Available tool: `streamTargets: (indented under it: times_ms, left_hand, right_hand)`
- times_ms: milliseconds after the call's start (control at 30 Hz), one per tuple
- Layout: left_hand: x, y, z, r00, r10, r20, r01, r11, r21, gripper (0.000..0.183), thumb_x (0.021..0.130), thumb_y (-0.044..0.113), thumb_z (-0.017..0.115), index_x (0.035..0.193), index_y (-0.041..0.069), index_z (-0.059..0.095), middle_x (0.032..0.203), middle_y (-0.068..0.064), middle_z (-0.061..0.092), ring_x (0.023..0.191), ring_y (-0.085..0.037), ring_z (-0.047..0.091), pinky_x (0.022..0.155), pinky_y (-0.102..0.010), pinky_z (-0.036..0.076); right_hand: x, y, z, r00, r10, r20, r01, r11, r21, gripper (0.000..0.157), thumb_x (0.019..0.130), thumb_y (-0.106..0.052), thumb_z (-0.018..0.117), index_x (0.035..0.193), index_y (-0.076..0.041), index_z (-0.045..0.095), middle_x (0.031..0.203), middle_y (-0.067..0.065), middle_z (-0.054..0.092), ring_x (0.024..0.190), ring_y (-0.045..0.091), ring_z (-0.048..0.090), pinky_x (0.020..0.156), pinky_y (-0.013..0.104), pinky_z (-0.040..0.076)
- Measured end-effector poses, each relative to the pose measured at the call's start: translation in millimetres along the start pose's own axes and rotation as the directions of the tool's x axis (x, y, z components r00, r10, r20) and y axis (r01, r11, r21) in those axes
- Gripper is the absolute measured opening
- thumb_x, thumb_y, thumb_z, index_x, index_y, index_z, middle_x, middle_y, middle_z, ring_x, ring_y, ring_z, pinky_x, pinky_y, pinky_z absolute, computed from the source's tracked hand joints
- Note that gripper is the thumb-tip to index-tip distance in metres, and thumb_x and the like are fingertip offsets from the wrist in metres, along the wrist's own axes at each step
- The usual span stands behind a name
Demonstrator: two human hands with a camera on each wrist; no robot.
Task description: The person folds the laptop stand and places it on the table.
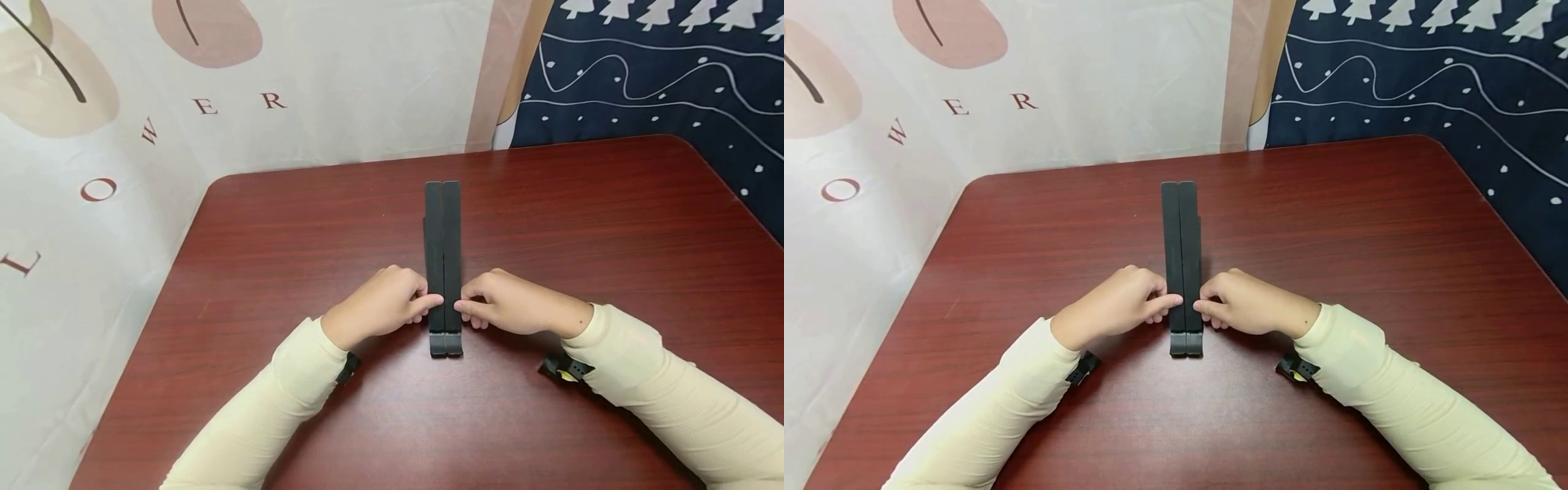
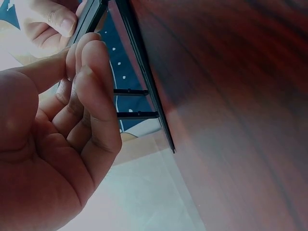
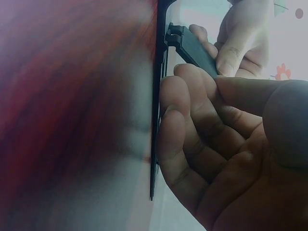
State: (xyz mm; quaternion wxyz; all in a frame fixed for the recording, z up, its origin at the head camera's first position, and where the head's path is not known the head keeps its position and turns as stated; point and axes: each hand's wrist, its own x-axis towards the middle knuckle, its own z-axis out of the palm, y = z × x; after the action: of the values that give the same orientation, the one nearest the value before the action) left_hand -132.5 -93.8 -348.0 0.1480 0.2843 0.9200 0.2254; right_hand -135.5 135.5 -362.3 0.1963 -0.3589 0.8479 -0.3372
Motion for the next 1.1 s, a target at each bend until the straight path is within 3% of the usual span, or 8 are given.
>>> streamTargets:
  times_ms: [467,567,667,733,867,933,1000,1100]
  left_hand:
    - [0.7,-8.2,-1.7,1.0,-0.017,0.023,0.018,0.998,-0.059,0.04,0.098,0.037,0.065,0.063,0.018,0.066,0.057,0.007,0.065,0.049,-0.006,0.057,0.054,-0.023,0.047]
    - [0.7,-10.3,-2.5,0.998,-0.059,0.022,0.061,0.996,-0.069,0.042,0.095,0.042,0.067,0.061,0.018,0.067,0.056,0.007,0.064,0.048,-0.007,0.055,0.054,-0.025,0.046]
    - [0.0,-9.8,-4.2,0.994,-0.111,0.003,0.111,0.992,-0.061,0.04,0.091,0.048,0.07,0.063,0.02,0.068,0.055,0.008,0.062,0.05,-0.008,0.054,0.053,-0.027,0.045]
    - [-0.1,-8.7,-5.0,0.991,-0.131,-0.012,0.13,0.99,-0.059,0.037,0.089,0.05,0.071,0.067,0.021,0.067,0.056,0.009,0.062,0.052,-0.009,0.055,0.054,-0.028,0.045]
    - [0.7,-6.8,-6.8,0.99,-0.132,-0.051,0.129,0.99,-0.062,0.028,0.086,0.048,0.076,0.077,0.023,0.066,0.065,0.012,0.064,0.062,-0.007,0.059,0.06,-0.028,0.047]
    - [0.3,-6.8,-8.2,0.989,-0.131,-0.068,0.126,0.989,-0.071,0.026,0.085,0.045,0.078,0.082,0.023,0.065,0.071,0.014,0.066,0.066,-0.005,0.06,0.064,-0.028,0.048]
    - [-0.9,-7.5,-10.0,0.988,-0.131,-0.085,0.123,0.989,-0.087,0.025,0.085,0.042,0.079,0.085,0.022,0.064,0.075,0.014,0.066,0.069,-0.004,0.061,0.067,-0.028,0.049]
    - [-3.9,-8.9,-12.9,0.987,-0.128,-0.101,0.116,0.987,-0.114,0.024,0.085,0.037,0.08,0.087,0.021,0.063,0.077,0.013,0.067,0.07,-0.003,0.062,0.068,-0.027,0.049]
  right_hand:
    - [2.2,2.5,-1.7,1.0,0.001,0.01,-0.001,1.0,-0.028,0.025,0.1,-0.017,0.061,0.076,-0.013,0.067,0.064,-0.005,0.063,0.054,0.002,0.056,0.056,0.022,0.05]
    - [-0.5,3.5,-5.6,1.0,0.017,-0.025,-0.018,0.999,-0.04,0.022,0.099,-0.019,0.064,0.078,-0.015,0.068,0.062,-0.005,0.063,0.052,0.003,0.057,0.055,0.023,0.049]
    - [-3.9,1.6,-13.8,0.991,0.037,-0.129,-0.042,0.998,-0.042,0.012,0.097,-0.018,0.066,0.087,-0.014,0.07,0.067,-0.004,0.066,0.058,0.008,0.061,0.058,0.024,0.05]
    - [-6.8,-1.6,-21.7,0.971,0.055,-0.234,-0.067,0.997,-0.041,0.005,0.097,-0.017,0.066,0.098,-0.013,0.07,0.076,-0.002,0.069,0.066,0.011,0.064,0.063,0.025,0.051]
    - [-9.1,-11.2,-39.7,0.887,0.08,-0.455,-0.108,0.994,-0.036,0.023,0.097,-0.013,0.063,0.12,-0.015,0.063,0.093,0.001,0.07,0.081,0.014,0.064,0.071,0.023,0.05]
    - [-5.6,-16.1,-47.5,0.852,0.079,-0.517,-0.11,0.993,-0.03,0.031,0.097,-0.013,0.062,0.128,-0.017,0.059,0.098,0.002,0.07,0.086,0.015,0.065,0.072,0.021,0.049]
    - [1.2,-19.9,-53.0,0.834,0.067,-0.548,-0.097,0.995,-0.027,0.037,0.097,-0.013,0.061,0.133,-0.018,0.055,0.101,0.004,0.069,0.091,0.016,0.066,0.073,0.02,0.048]
    - [13.4,-22.8,-57.3,0.834,0.038,-0.55,-0.07,0.997,-0.038,0.042,0.097,-0.014,0.061,0.138,-0.019,0.051,0.104,0.005,0.068,0.095,0.016,0.067,0.073,0.021,0.048]
